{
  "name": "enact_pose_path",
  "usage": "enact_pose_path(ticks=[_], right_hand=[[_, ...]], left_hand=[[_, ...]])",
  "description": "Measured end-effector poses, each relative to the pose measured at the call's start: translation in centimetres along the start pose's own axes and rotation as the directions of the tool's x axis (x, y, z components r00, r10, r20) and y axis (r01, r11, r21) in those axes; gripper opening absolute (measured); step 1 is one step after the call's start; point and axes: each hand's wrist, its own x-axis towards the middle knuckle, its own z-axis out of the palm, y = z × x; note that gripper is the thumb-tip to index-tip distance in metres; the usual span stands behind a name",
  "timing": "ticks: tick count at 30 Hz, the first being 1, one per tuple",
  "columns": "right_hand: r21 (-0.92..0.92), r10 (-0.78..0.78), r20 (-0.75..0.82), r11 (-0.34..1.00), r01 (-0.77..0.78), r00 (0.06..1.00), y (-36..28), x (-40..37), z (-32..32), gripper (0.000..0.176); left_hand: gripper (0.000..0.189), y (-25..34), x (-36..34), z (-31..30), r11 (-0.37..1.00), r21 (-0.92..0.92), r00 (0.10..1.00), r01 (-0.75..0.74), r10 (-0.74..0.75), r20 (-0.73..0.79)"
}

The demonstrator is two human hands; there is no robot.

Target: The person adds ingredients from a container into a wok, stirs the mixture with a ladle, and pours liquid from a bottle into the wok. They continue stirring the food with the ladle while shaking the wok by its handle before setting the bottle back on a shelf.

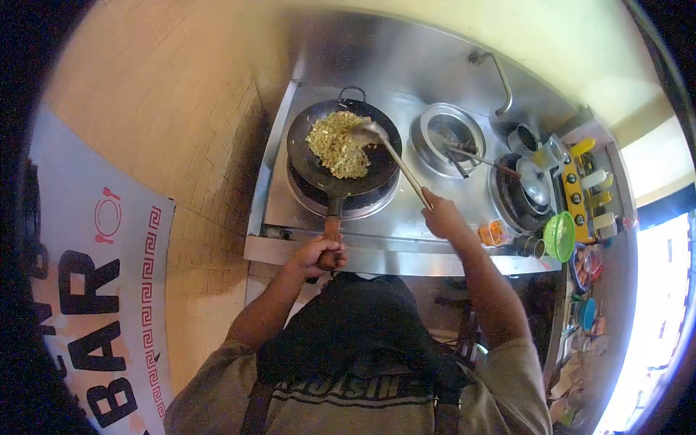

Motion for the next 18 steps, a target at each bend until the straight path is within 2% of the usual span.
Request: enact_pose_path(ticks=[1, 4, 5, 8, 9, 11, 12, 13, 14, 16, 17, 18], right_hand=[[0.125, -0.026, -0.082, 0.991, 0.036, 0.996, 0.3, 0.0, 0.7, 0.055], [0.31, 0.05, -0.19, 0.951, 0.012, 0.981, -0.8, 3.5, 3.4, 0.052], [0.309, 0.181, -0.122, 0.941, -0.136, 0.976, -1.2, 5.2, 4.6, 0.053], [0.436, 0.206, 0.297, 0.839, -0.325, 0.932, -4.0, 5.1, 2.8, 0.051], [0.471, 0.134, 0.265, 0.846, -0.25, 0.955, -4.4, 3.6, 0.7, 0.053], [0.357, 0.022, 0.111, 0.932, -0.061, 0.994, -2.0, 2.7, 1.0, 0.052], [0.275, -0.198, -0.132, 0.934, 0.228, 0.971, -0.1, 3.8, 2.9, 0.051], [0.082, -0.397, -0.361, 0.888, 0.453, 0.844, 1.8, 4.9, 4.8, 0.051], [0.152, -0.277, -0.252, 0.935, 0.321, 0.927, 0.9, 5.8, 4.9, 0.052], [0.239, -0.038, -0.024, 0.97, 0.043, 0.999, -2.7, 8.2, 4.3, 0.054], [0.134, -0.079, 0.074, 0.989, 0.068, 0.994, -2.2, 9.3, 5.5, 0.059], [-0.019, -0.14, 0.104, 0.99, 0.143, 0.985, -2.2, 8.7, 5.0, 0.061]], left_hand=[[0.026, 0.1, 0.4, -0.4, 1.0, 0.011, 1.0, 0.0, 0.0, 0.02], [0.025, -0.4, 1.7, -3.1, 0.999, 0.032, 0.998, 0.021, -0.023, 0.061], [0.025, -0.5, 2.1, -3.7, 0.999, 0.022, 0.997, 0.03, -0.031, 0.071], [0.026, -0.4, 2.2, -3.6, 0.998, 0.063, 0.998, -0.001, -0.003, 0.057], [0.027, -0.4, 2.1, -3.5, 0.996, 0.085, 0.999, -0.017, 0.013, 0.044], [0.027, -0.2, 1.7, -2.9, 0.994, 0.103, 1.0, -0.019, 0.02, -0.01], [0.028, -0.4, 1.7, -2.6, 0.995, 0.102, 0.999, -0.022, 0.026, -0.039], [0.028, -1.0, 1.7, -2.6, 0.995, 0.094, 0.999, -0.032, 0.034, -0.027], [0.028, -1.1, 1.7, -2.7, 0.995, 0.096, 0.999, -0.039, 0.041, -0.018], [0.028, -0.8, 1.9, -2.8, 0.994, 0.105, 0.999, -0.041, 0.043, -0.017], [0.028, -0.8, 1.9, -3.0, 0.994, 0.108, 0.999, -0.026, 0.029, -0.025], [0.028, -0.3, 2.1, -3.2, 0.993, 0.114, 0.999, -0.01, 0.013, -0.031]])
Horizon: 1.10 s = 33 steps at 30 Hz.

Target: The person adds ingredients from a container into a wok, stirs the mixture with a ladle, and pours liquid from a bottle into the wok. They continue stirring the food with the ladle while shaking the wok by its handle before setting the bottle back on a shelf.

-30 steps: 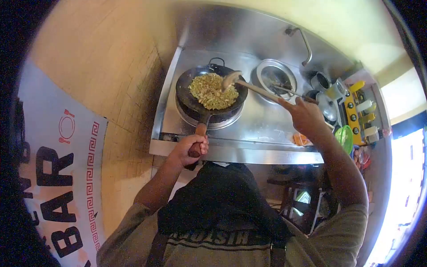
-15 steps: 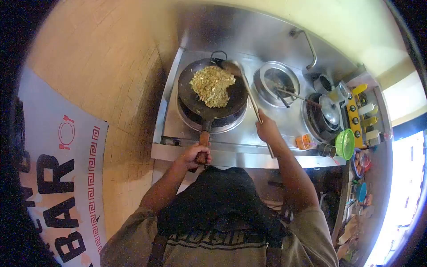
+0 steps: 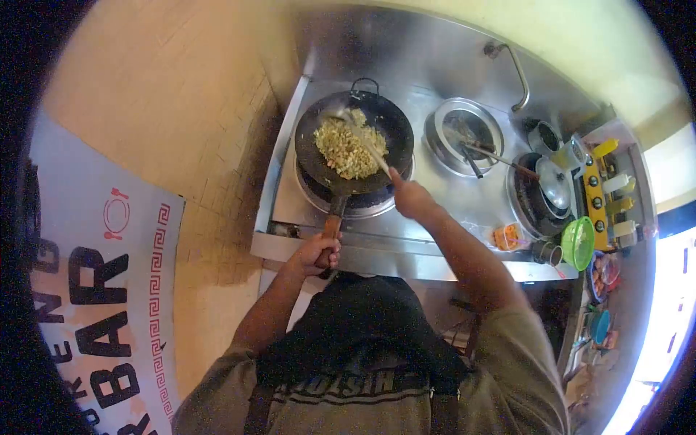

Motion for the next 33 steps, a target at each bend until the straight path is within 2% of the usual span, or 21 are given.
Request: enact_pose_path(ticks=[2, 5, 6, 8, 9, 11, 12, 15, 18, 20, 22, 24, 25, 28, 30, 32, 33], right_hand=[[-0.317, -0.085, 0.104, 0.941, 0.114, 0.991, -0.1, -3.9, -2.2, 0.064], [-0.531, 0.007, 0.157, 0.844, 0.078, 0.988, 0.7, -7.7, -5.7, 0.066], [-0.598, 0.005, 0.119, 0.798, 0.068, 0.993, 1.3, -7.6, -5.8, 0.064], [-0.495, 0.056, 0.035, 0.868, -0.031, 0.998, 2.1, -4.3, -3.8, 0.063], [-0.368, 0.027, -0.026, 0.929, -0.035, 0.999, 2.9, -2.0, -0.9, 0.06], [-0.299, 0.025, -0.028, 0.954, -0.032, 0.999, -0.6, -1.2, 1.3, 0.057], [-0.367, 0.039, 0.033, 0.93, -0.024, 0.999, -3.9, -2.6, 0.5, 0.055], [-0.429, 0.119, 0.161, 0.902, -0.039, 0.98, -7.5, -10.3, -1.5, 0.054], [-0.415, 0.148, 0.113, 0.905, -0.089, 0.983, -5.0, -12.8, -3.1, 0.061], [-0.547, 0.125, 0.051, 0.833, -0.077, 0.991, -5.1, -13.2, -7.0, 0.062], [-0.623, 0.073, -0.015, 0.779, -0.067, 0.997, -5.0, -14.0, -10.3, 0.063], [-0.673, 0.092, -0.065, 0.731, -0.112, 0.994, -6.8, -15.6, -13.3, 0.063], [-0.656, 0.142, -0.028, 0.745, -0.125, 0.989, -7.6, -16.2, -14.8, 0.063], [-0.716, 0.209, 0.027, 0.686, -0.127, 0.978, -8.0, -16.6, -15.1, 0.062], [-0.615, 0.236, 0.061, 0.774, -0.15, 0.97, -6.4, -14.7, -11.7, 0.059], [-0.363, 0.136, -0.029, 0.921, -0.137, 0.99, -1.9, -11.6, -6.5, 0.051], [-0.277, 0.051, -0.132, 0.957, -0.087, 0.99, -0.2, -10.4, -4.6, 0.051]], left_hand=[[0.028, 0.2, 0.0, -0.1, 1.0, -0.016, 1.0, 0.004, -0.004, -0.011], [0.029, 0.2, 0.4, -0.6, 0.999, -0.047, 0.999, 0.016, -0.014, 0.043], [0.03, -0.2, 0.2, -0.8, 0.998, -0.066, 0.997, 0.017, -0.012, 0.071], [0.028, -0.5, 0.0, -0.4, 0.997, -0.077, 0.998, 0.004, 0.0, 0.057], [0.028, -0.3, 0.0, -0.1, 0.997, -0.077, 0.998, -0.01, 0.014, 0.055], [0.026, -0.5, 0.3, -0.6, 0.998, -0.064, 1.0, -0.006, 0.008, 0.03], [0.025, -0.2, 0.4, -0.8, 0.999, -0.054, 1.0, -0.002, 0.003, 0.019], [0.017, 1.3, -0.3, -0.4, 0.999, 0.028, 0.999, 0.024, -0.022, -0.045], [0.011, -0.4, -5.1, 8.4, 0.991, -0.134, 1.0, 0.006, -0.006, -0.002], [0.01, -0.6, -6.7, 10.4, 0.996, -0.084, 0.999, 0.032, -0.032, 0.002], [0.01, -0.1, -6.8, 9.9, 0.995, -0.084, 0.998, 0.056, -0.055, 0.015], [0.01, 1.5, -4.6, 6.7, 0.987, -0.144, 0.997, 0.075, -0.069, 0.043], [0.012, 1.3, -3.0, 4.4, 0.995, -0.087, 0.992, 0.043, -0.032, 0.123], [0.011, 1.1, -2.1, 3.6, 0.998, -0.059, 0.993, 0.031, -0.024, 0.112], [0.01, 0.6, -1.6, 3.2, 0.995, -0.098, 0.993, 0.0, 0.012, 0.117], [0.011, 0.3, -1.4, 2.5, 0.995, -0.093, 0.994, -0.02, 0.03, 0.108], [0.012, 0.3, -1.0, 2.1, 0.996, -0.094, 0.994, -0.01, 0.02, 0.111]])
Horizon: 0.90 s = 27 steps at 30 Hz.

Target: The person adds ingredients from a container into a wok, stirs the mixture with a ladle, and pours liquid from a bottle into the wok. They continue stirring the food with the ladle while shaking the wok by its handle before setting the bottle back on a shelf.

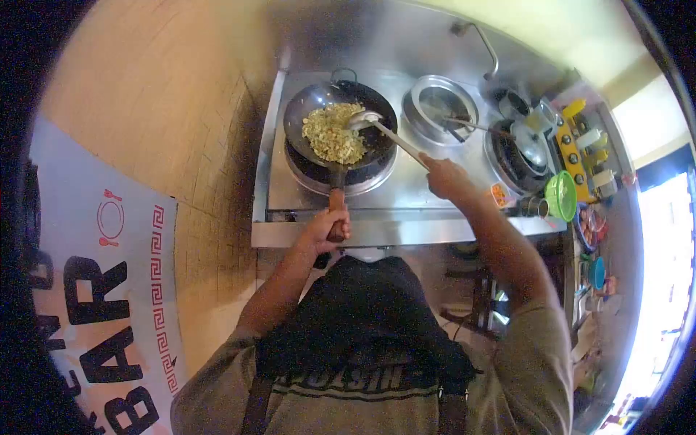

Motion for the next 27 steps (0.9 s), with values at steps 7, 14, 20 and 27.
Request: enact_pose_path(ticks=[7, 14, 20, 27], right_hand=[[0.6, 0.295, 0.3, 0.681, -0.42, 0.907, -5.6, 5.0, 4.1, 0.05], [0.538, 0.114, -0.021, 0.839, -0.085, 0.993, -6.6, 3.3, 5.7, 0.046], [0.565, 0.178, 0.424, 0.714, -0.413, 0.888, -6.4, -0.3, -0.7, 0.048], [0.444, 0.09, 0.08, 0.889, -0.116, 0.993, -8.3, 4.8, 1.7, 0.047]], left_hand=[[0.018, -0.4, 0.2, -2.1, 0.999, 0.032, 1.0, -0.024, 0.025, -0.019], [0.029, -0.7, 1.2, -3.2, 0.997, 0.047, 0.998, -0.055, 0.056, -0.024], [0.021, -0.3, 0.9, -3.0, 0.997, 0.059, 0.995, -0.056, 0.061, -0.078], [0.023, -1.2, 2.1, -4.5, 0.997, 0.061, 0.997, -0.049, 0.053, -0.063]])
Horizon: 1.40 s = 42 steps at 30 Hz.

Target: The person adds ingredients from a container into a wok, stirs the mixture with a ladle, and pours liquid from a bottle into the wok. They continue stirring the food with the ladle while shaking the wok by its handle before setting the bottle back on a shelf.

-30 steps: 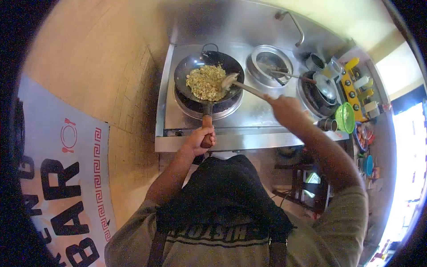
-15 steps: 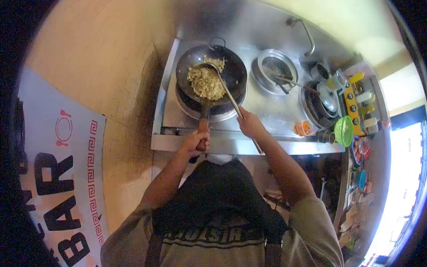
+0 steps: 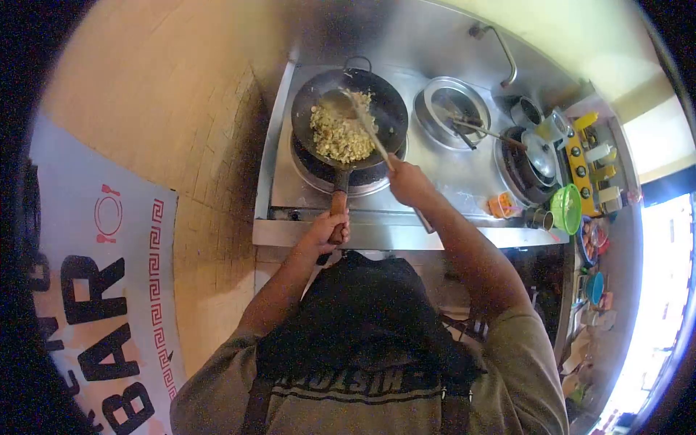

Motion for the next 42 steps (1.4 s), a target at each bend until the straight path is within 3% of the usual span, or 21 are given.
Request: enact_pose_path(ticks=[1, 5, 8, 12, 14, 15, 17, 20, 21, 22, 24, 26, 27, 30, 32, 34, 35, 37, 38, 39, 42], right_hand=[[0.01, -0.026, 0.073, 1.0, 0.025, 0.997, -1.5, -0.5, -0.7, 0.048], [-0.445, 0.047, 0.249, 0.892, 0.071, 0.967, -1.2, -4.7, -1.5, 0.055], [-0.575, 0.095, 0.197, 0.818, 0.037, 0.976, 1.2, -4.3, -3.6, 0.053], [-0.436, -0.04, -0.003, 0.899, 0.035, 0.999, 1.8, 2.2, 0.0, 0.049], [-0.463, -0.094, 0.065, 0.879, 0.114, 0.993, -0.7, -0.7, -0.1, 0.047], [-0.55, -0.087, 0.142, 0.821, 0.152, 0.986, -1.2, -2.9, -0.4, 0.05], [-0.534, -0.011, 0.215, 0.836, 0.127, 0.977, -1.4, -7.8, -1.0, 0.055], [-0.539, 0.128, 0.247, 0.842, 0.026, 0.961, -1.1, -7.9, -3.9, 0.06], [-0.476, -0.009, 0.156, 0.876, 0.083, 0.988, 2.2, -6.3, -3.7, 0.058], [-0.272, -0.124, 0.084, 0.952, 0.142, 0.989, 1.6, -5.2, -5.4, 0.053], [0.069, 0.157, 0.294, 0.98, -0.185, 0.943, -2.4, -6.6, -9.7, 0.05], [0.196, 0.2, 0.384, 0.936, -0.292, 0.901, -3.6, -8.3, -11.6, 0.052], [0.252, 0.213, 0.426, 0.905, -0.342, 0.879, -3.9, -8.8, -12.2, 0.052], [0.053, 0.189, 0.525, 0.966, -0.254, 0.83, -4.6, -10.5, -12.3, 0.052], [-0.247, 0.175, 0.378, 0.965, -0.083, 0.909, -3.7, -10.9, -9.9, 0.055], [-0.542, 0.096, 0.234, 0.839, 0.048, 0.967, -1.6, -9.7, -5.9, 0.057], [-0.524, 0.016, 0.137, 0.849, 0.059, 0.99, 0.3, -8.0, -3.4, 0.06], [-0.472, 0.047, 0.039, 0.881, -0.023, 0.998, 0.8, -3.6, 1.2, 0.06], [-0.375, 0.056, 0.038, 0.926, -0.038, 0.998, 0.2, -2.1, 2.8, 0.06], [-0.399, 0.045, 0.078, 0.917, -0.01, 0.996, -0.9, -2.4, 3.2, 0.061], [-0.437, 0.063, 0.204, 0.899, 0.034, 0.977, -3.9, -8.5, 0.2, 0.064]], left_hand=[[0.021, 0.0, 0.2, 0.1, 1.0, -0.015, 1.0, -0.009, 0.01, 0.02], [0.019, 0.1, 0.0, 0.2, 0.999, -0.052, 0.998, -0.013, 0.016, 0.064], [0.018, 0.5, -0.1, 0.2, 0.998, -0.061, 0.998, 0.007, -0.003, 0.058], [0.015, 0.7, -0.1, 0.3, 0.999, -0.018, 0.999, 0.05, -0.05, 0.007], [0.012, 1.5, -0.1, -0.1, 0.995, -0.004, 0.995, 0.097, -0.097, -0.002], [0.012, 1.8, -0.3, 0.1, 0.992, 0.067, 0.993, 0.104, -0.101, -0.052], [0.012, 2.4, -1.4, 1.6, 0.973, 0.196, 0.984, 0.125, -0.096, -0.148], [0.011, 1.9, -6.4, 10.3, 0.994, -0.084, 0.997, 0.069, -0.066, 0.04], [0.011, 1.6, -6.6, 10.8, 0.995, -0.052, 0.996, 0.08, -0.078, 0.052], [0.011, 2.0, -6.3, 11.1, 0.997, -0.017, 0.995, 0.08, -0.079, 0.065], [0.011, 2.6, -5.5, 10.2, 0.995, -0.039, 0.993, 0.091, -0.088, 0.082], [0.011, 2.4, -3.4, 7.5, 0.981, -0.154, 0.989, 0.116, -0.101, 0.105], [0.011, 2.0, -3.2, 7.3, 0.985, -0.121, 0.991, 0.125, -0.12, 0.052], [0.01, 1.2, -2.4, 6.8, 0.991, -0.117, 0.998, 0.062, -0.061, 0.014], [0.01, 0.8, -2.0, 6.0, 0.992, -0.119, 0.998, 0.047, -0.041, 0.054], [0.011, 1.0, -1.9, 5.7, 0.993, -0.11, 0.998, 0.036, -0.03, 0.053], [0.011, 1.1, -1.9, 5.6, 0.994, -0.102, 0.999, 0.036, -0.033, 0.031], [0.012, 1.1, -2.0, 5.3, 0.997, -0.073, 0.999, 0.034, -0.035, -0.001], [0.012, 0.9, -1.8, 4.9, 0.998, -0.053, 0.999, 0.029, -0.03, -0.013], [0.012, 1.0, -1.6, 4.5, 0.999, -0.032, 0.999, 0.022, -0.023, -0.027], [0.014, 3.3, -1.3, 2.8, 0.972, -0.018, 0.971, 0.233, -0.234, -0.041]])
